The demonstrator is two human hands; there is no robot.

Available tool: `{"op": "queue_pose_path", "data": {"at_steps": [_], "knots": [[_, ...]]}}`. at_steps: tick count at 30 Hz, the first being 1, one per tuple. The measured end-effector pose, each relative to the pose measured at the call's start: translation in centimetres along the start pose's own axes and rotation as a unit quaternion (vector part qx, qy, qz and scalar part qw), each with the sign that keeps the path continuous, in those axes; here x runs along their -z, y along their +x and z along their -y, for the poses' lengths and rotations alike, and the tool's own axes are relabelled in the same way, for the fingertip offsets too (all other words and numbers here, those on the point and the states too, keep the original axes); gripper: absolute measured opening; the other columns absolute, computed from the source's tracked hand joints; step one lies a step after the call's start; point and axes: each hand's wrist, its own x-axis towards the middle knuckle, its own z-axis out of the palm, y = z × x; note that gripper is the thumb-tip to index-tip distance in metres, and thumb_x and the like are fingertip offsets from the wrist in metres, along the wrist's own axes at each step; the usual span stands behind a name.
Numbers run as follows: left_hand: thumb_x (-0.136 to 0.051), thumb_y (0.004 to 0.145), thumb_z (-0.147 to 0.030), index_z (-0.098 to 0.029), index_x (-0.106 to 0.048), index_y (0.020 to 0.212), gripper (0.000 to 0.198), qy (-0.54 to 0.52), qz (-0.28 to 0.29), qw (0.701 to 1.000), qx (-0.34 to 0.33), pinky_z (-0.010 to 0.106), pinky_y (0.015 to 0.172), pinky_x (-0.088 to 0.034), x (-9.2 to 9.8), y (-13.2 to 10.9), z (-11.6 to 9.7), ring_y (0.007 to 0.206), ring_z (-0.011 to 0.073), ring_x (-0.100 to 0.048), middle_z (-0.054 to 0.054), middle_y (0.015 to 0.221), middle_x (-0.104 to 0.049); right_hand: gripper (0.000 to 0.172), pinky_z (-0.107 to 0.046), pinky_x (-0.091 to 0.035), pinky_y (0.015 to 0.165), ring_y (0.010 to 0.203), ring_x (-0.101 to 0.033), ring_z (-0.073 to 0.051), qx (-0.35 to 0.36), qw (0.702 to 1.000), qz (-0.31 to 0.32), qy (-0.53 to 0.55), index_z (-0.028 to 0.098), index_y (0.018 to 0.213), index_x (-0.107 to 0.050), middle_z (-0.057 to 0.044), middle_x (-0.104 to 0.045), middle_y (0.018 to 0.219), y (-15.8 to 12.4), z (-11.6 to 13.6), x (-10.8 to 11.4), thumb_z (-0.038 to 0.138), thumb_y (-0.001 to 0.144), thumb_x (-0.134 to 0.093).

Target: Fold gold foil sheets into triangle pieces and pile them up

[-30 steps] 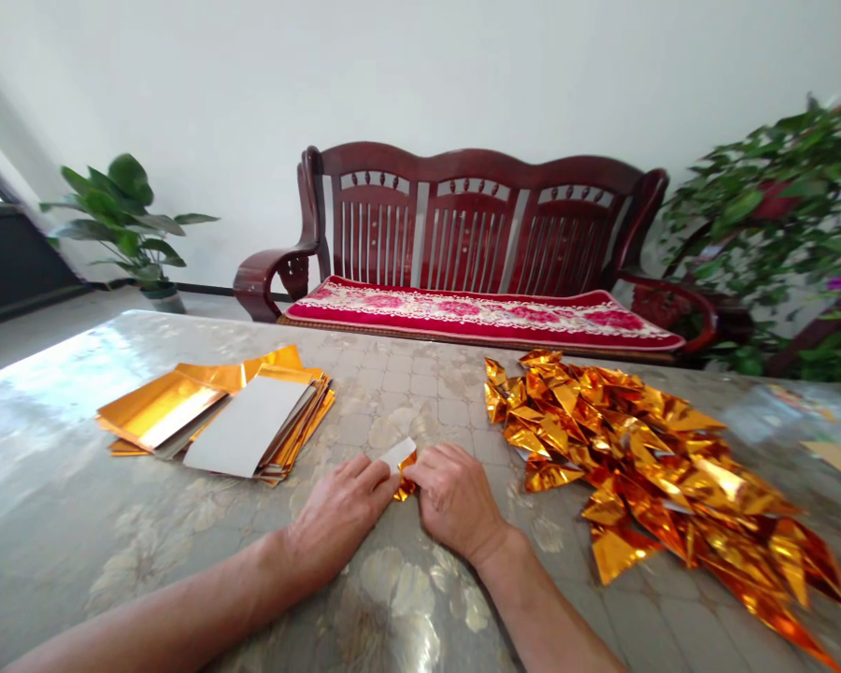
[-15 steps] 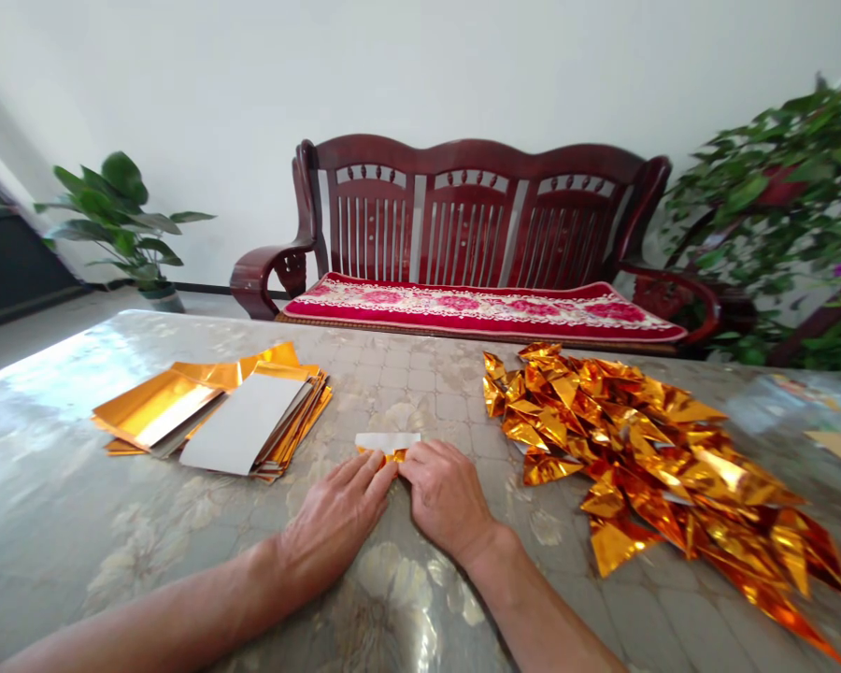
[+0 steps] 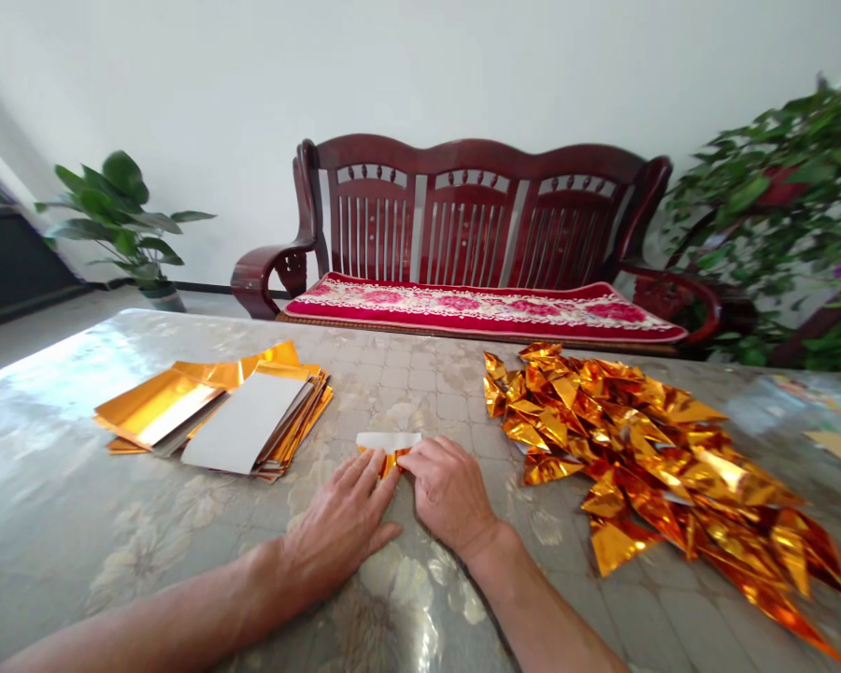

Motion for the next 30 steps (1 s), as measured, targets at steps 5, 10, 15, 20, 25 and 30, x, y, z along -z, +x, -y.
{"op": "queue_pose_path", "data": {"at_steps": [5,10,15,20,25,30], "knots": [[-0.059,0.091,-0.05,-0.01,-0.053,0.133,0.058,0.007,0.008,1.0,-0.012,0.045,0.103,-0.046,0.4,0.1,0.2,0.125,0.0326,-0.053,0.02,0.133,-0.057,0.036,-0.031,-0.046,0.084,0.092,-0.057,-0.02,-0.016,0.999,-0.001,-0.031,0.022,0.098,-0.073,-0.005,-0.067,0.091,0.1,-0.5,0.2,0.0,0.085,-0.048],[-0.059,0.092,-0.043,-0.013,-0.057,0.121,0.041,0.0,0.015,1.0,-0.007,0.043,0.096,-0.049,0.3,0.6,0.1,0.117,0.0304,-0.056,0.016,0.122,-0.06,0.03,-0.032,-0.044,0.081,0.091,-0.055,-0.02,-0.02,0.997,0.022,-0.073,0.023,0.096,-0.073,-0.005,-0.066,0.092,0.2,-0.4,0.3,0.005,0.09,-0.049],[-0.052,0.092,-0.014,-0.016,-0.056,0.118,0.026,-0.003,0.041,0.999,0.03,0.035,0.076,-0.053,0.4,1.9,0.0,0.091,0.0238,-0.062,0.009,0.098,-0.063,0.022,-0.033,-0.042,0.077,0.09,-0.055,-0.021,-0.031,0.995,0.026,-0.09,0.023,0.1,-0.072,-0.005,-0.066,0.092,0.4,0.2,0.2,0.013,0.093,-0.053],[-0.049,0.09,-0.008,-0.014,-0.059,0.109,0.022,0.013,0.051,0.998,0.023,0.032,0.071,-0.051,0.3,2.4,0.2,0.086,0.023,-0.062,0.01,0.093,-0.063,0.028,-0.031,-0.043,0.078,0.089,-0.055,-0.02,-0.043,0.997,0.011,-0.068,0.023,0.094,-0.073,-0.005,-0.066,0.091,0.4,0.3,0.0,0.006,0.09,-0.052],[-0.049,0.09,-0.007,-0.012,-0.06,0.11,0.023,0.017,0.049,0.999,0.009,0.033,0.071,-0.05,0.2,2.1,0.3,0.086,0.0242,-0.062,0.01,0.094,-0.063,0.028,-0.028,-0.046,0.084,0.094,-0.059,-0.018,-0.129,0.991,-0.02,-0.005,0.024,0.098,-0.075,-0.003,-0.067,0.092,0.6,-0.3,-0.3,0.009,0.088,-0.054],[-0.05,0.092,-0.01,-0.016,-0.06,0.105,0.018,-0.014,0.027,0.999,0.007,0.036,0.074,-0.051,0.1,2.0,1.1,0.087,0.025,-0.062,0.008,0.094,-0.064,0.012,-0.031,-0.045,0.082,0.095,-0.06,-0.021,-0.217,0.976,-0.034,-0.005,0.025,0.087,-0.075,-0.003,-0.067,0.091,1.2,-0.7,-0.4,0.027,0.088,-0.063]]}}
